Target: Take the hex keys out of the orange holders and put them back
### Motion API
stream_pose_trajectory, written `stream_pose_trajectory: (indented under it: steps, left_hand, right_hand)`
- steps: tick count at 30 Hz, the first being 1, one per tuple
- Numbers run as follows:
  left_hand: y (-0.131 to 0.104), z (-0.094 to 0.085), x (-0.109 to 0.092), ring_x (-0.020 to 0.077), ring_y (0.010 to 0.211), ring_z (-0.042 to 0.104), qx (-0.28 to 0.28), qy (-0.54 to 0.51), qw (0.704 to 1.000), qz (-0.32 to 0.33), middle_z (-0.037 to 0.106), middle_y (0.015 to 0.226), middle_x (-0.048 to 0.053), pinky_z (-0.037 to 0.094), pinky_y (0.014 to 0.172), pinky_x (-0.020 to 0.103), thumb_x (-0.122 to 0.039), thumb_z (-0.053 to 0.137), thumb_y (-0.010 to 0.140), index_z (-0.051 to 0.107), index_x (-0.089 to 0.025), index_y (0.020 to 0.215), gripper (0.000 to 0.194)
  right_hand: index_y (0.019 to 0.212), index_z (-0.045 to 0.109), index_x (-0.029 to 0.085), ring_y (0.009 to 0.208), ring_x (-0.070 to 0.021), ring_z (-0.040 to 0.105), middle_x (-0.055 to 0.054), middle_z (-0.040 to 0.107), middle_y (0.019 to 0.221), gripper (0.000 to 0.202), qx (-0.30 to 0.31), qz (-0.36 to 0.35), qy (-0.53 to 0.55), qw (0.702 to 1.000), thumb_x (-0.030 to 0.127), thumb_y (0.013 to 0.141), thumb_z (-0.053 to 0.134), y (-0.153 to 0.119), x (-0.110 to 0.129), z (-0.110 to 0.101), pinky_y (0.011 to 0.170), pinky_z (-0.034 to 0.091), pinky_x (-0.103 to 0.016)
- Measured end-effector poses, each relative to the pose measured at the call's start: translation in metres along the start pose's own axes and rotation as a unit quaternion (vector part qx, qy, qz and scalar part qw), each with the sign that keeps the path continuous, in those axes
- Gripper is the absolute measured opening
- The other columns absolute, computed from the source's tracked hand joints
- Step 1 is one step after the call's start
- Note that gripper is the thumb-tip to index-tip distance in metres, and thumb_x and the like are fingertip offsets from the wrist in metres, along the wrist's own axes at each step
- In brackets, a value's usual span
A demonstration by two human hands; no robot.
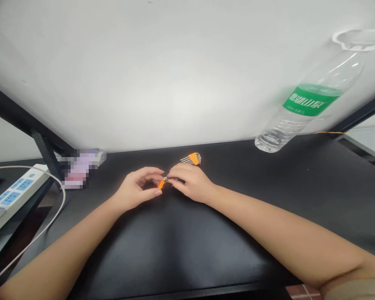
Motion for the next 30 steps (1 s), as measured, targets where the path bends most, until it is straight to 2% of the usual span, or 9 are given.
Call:
stream_pose_trajectory:
  steps: [5, 9, 13, 15, 17, 20, 23, 26, 30]
  left_hand:
    - [0.001, 0.002, 0.001, 0.0249, 0.107, 0.072, 0.017, -0.083, 0.996, -0.034, 0.074, 0.115, 0.012, 0.057, 0.101, 0.047, -0.031, 0.082, 0.08, 0.056, -0.021, 0.13, 0.057]
    - [0.001, 0.002, 0.001, 0.0247, 0.107, 0.072, 0.024, -0.099, 0.994, -0.041, 0.074, 0.114, 0.012, 0.057, 0.101, 0.046, -0.029, 0.082, 0.081, 0.054, -0.021, 0.13, 0.057]
    - [0.002, -0.002, 0.002, 0.0238, 0.1, 0.073, -0.002, -0.061, 0.998, -0.027, 0.075, 0.106, 0.011, 0.059, 0.095, 0.045, -0.033, 0.079, 0.083, 0.052, -0.02, 0.126, 0.052]
    - [0.003, -0.006, 0.001, 0.0226, 0.098, 0.073, -0.034, -0.022, 0.999, -0.002, 0.075, 0.107, 0.011, 0.059, 0.095, 0.044, -0.034, 0.079, 0.084, 0.052, -0.019, 0.123, 0.05]
    - [0.003, -0.012, -0.001, 0.0217, 0.101, 0.072, -0.077, 0.047, 0.995, 0.03, 0.073, 0.113, 0.01, 0.058, 0.098, 0.043, -0.034, 0.079, 0.083, 0.053, -0.02, 0.122, 0.049]
    - [0.002, -0.018, -0.003, 0.0216, 0.107, 0.07, -0.107, 0.202, 0.972, 0.05, 0.07, 0.119, 0.007, 0.057, 0.099, 0.04, -0.035, 0.077, 0.084, 0.056, -0.023, 0.124, 0.047]
    - [0.001, -0.02, -0.001, 0.0228, 0.108, 0.068, -0.09, 0.331, 0.938, 0.05, 0.069, 0.122, 0.006, 0.055, 0.1, 0.041, -0.035, 0.073, 0.087, 0.057, -0.025, 0.128, 0.045]
    - [0.002, -0.022, 0.002, 0.024, 0.11, 0.067, -0.078, 0.385, 0.918, 0.058, 0.068, 0.126, 0.006, 0.053, 0.101, 0.042, -0.035, 0.07, 0.089, 0.055, -0.025, 0.132, 0.046]
    - [0.004, -0.023, 0.005, 0.0247, 0.112, 0.066, -0.077, 0.392, 0.915, 0.057, 0.067, 0.126, 0.007, 0.054, 0.099, 0.042, -0.035, 0.069, 0.09, 0.054, -0.024, 0.132, 0.047]
  right_hand:
    - [0.103, 0.072, 0.025, 0.09, -0.0201, 0.069, -0.006, 0.074, 0.099, 0.013, -0.024, -0.007, -0.014, 1.0, 0.019, 0.096, 0.062, -0.004, -0.003, -0.001, 0.081, 0.06, -0.038]
    - [0.107, 0.072, 0.024, 0.093, -0.02, 0.07, -0.007, 0.074, 0.104, 0.017, -0.021, -0.03, -0.023, 0.999, 0.017, 0.096, 0.062, -0.005, -0.003, -0.001, 0.082, 0.06, -0.037]
    - [0.121, 0.069, 0.026, 0.105, -0.0228, 0.069, -0.009, 0.071, 0.117, 0.027, 0.017, -0.028, -0.036, 0.999, 0.019, 0.097, 0.059, -0.004, -0.005, 0.002, 0.092, 0.059, -0.041]
    - [0.133, 0.063, 0.026, 0.116, -0.0251, 0.065, -0.01, 0.067, 0.128, 0.037, 0.034, 0.001, -0.041, 0.999, 0.021, 0.096, 0.06, -0.004, -0.009, 0.003, 0.099, 0.056, -0.046]
    - [0.136, 0.06, 0.025, 0.116, -0.026, 0.064, -0.011, 0.064, 0.129, 0.041, 0.039, 0.04, -0.052, 0.997, 0.021, 0.094, 0.061, -0.005, -0.015, 0.004, 0.099, 0.056, -0.047]
    - [0.114, 0.069, 0.023, 0.101, -0.0237, 0.066, -0.01, 0.066, 0.113, 0.024, 0.05, 0.089, -0.073, 0.992, 0.019, 0.091, 0.063, -0.008, -0.025, 0.005, 0.088, 0.058, -0.042]
    - [0.095, 0.07, 0.021, 0.088, -0.0206, 0.064, -0.007, 0.066, 0.099, 0.009, 0.081, 0.106, -0.097, 0.986, 0.017, 0.088, 0.064, -0.01, -0.029, 0.007, 0.08, 0.055, -0.037]
    - [0.086, 0.068, 0.021, 0.082, -0.0184, 0.062, -0.005, 0.065, 0.092, 0.009, 0.107, 0.117, -0.117, 0.98, 0.014, 0.087, 0.063, -0.009, -0.028, 0.006, 0.075, 0.052, -0.033]
    - [0.079, 0.065, 0.021, 0.07, -0.0169, 0.059, -0.003, 0.064, 0.081, 0.01, 0.133, 0.176, -0.145, 0.965, 0.011, 0.08, 0.066, -0.007, -0.027, -0.002, 0.065, 0.047, -0.03]
Point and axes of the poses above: each hand's wrist, its own y-axis towards the middle knuckle, its own z-axis out of the palm, x = y × z, the point moved 4 cm from there along y, towards the middle knuckle
